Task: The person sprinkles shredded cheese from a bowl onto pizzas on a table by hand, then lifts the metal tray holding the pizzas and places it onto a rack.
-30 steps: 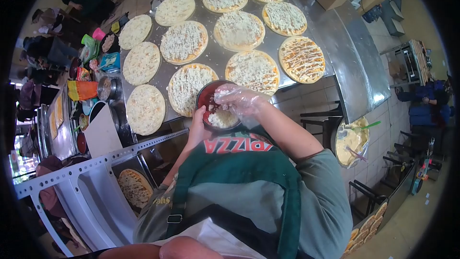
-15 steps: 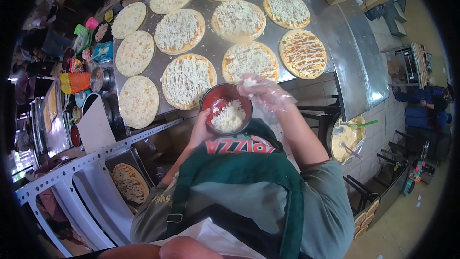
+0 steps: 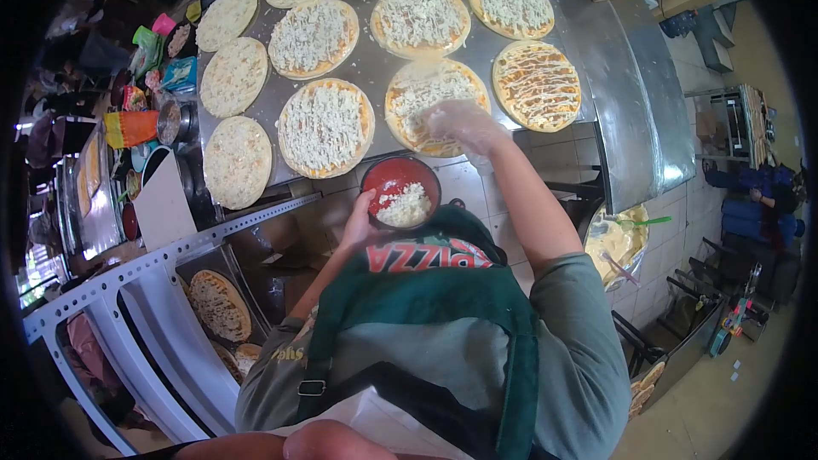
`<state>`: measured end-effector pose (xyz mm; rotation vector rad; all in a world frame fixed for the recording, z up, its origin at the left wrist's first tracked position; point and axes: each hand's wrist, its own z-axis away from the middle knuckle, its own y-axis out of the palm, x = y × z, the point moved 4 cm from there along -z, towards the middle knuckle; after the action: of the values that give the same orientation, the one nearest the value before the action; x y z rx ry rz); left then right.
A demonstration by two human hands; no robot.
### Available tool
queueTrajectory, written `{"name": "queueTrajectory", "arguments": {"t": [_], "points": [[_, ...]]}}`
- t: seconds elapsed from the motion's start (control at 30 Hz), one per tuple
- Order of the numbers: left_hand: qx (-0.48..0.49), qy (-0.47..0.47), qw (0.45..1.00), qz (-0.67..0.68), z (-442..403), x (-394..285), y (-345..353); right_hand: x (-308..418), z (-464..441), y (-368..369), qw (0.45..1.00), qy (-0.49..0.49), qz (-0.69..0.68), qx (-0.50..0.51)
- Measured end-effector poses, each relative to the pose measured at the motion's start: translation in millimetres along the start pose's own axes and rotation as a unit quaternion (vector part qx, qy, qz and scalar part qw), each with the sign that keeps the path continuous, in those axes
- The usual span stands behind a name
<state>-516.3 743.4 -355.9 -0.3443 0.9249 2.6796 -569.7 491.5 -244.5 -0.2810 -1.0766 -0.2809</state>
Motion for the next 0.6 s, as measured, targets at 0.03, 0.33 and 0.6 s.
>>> {"name": "queueTrajectory", "arguments": {"t": [0.03, 0.33, 0.6], "points": [[0.002, -0.009, 1.000, -0.011, -6, 4, 2, 9, 0, 4, 0.998, 0.001, 0.065, -0.025], [-0.020, -0.065, 0.998, -0.010, -11, 8, 51, 24, 2, 7, 0.953, 0.006, 0.304, 0.007], [0.016, -0.094, 0.995, -0.022, -23, 13, 61, -11, 23, -58, 0.980, 0.075, 0.000, -0.185]]}}
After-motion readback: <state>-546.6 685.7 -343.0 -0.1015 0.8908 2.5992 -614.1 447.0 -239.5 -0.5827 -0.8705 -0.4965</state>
